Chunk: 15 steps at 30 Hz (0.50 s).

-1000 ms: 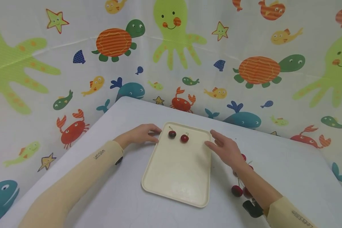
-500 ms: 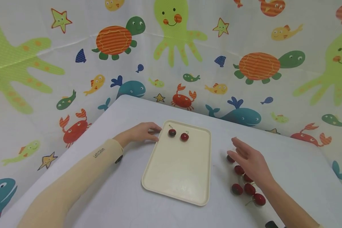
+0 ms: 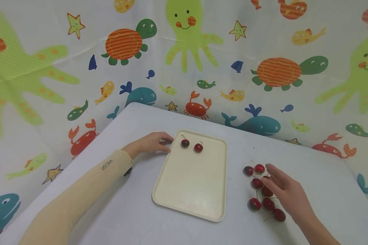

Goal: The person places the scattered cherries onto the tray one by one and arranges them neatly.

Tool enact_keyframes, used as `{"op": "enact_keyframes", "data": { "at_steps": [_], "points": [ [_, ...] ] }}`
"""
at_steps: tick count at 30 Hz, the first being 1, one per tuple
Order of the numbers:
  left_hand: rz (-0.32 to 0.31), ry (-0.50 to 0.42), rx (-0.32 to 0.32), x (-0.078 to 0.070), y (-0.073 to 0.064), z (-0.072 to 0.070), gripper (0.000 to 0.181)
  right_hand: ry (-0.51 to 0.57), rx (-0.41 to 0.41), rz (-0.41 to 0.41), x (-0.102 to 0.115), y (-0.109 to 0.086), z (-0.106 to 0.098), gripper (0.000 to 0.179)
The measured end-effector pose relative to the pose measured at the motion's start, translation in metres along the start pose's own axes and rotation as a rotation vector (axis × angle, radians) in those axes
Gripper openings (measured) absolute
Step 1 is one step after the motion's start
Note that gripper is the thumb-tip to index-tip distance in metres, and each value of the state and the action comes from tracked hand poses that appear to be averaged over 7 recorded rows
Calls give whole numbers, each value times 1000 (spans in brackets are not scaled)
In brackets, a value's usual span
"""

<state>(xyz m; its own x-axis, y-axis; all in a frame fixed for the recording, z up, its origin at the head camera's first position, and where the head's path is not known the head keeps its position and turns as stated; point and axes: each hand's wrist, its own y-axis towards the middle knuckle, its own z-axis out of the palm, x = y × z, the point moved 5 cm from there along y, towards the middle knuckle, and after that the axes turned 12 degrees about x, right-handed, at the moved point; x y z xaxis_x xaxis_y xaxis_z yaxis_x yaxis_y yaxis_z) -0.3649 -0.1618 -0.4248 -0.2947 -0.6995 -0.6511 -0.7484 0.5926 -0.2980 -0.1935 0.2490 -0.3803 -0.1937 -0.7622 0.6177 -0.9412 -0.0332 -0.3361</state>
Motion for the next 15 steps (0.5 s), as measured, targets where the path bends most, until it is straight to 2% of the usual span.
{"op": "enact_keyframes", "data": {
  "at_steps": [11, 15],
  "points": [
    [2, -14, -14, 1, 4, 3, 53, 52, 97, 176, -41, -15, 5, 93],
    [-1, -16, -19, 1, 5, 2, 53, 50, 111, 216, -54, -18, 7, 96]
  ]
}}
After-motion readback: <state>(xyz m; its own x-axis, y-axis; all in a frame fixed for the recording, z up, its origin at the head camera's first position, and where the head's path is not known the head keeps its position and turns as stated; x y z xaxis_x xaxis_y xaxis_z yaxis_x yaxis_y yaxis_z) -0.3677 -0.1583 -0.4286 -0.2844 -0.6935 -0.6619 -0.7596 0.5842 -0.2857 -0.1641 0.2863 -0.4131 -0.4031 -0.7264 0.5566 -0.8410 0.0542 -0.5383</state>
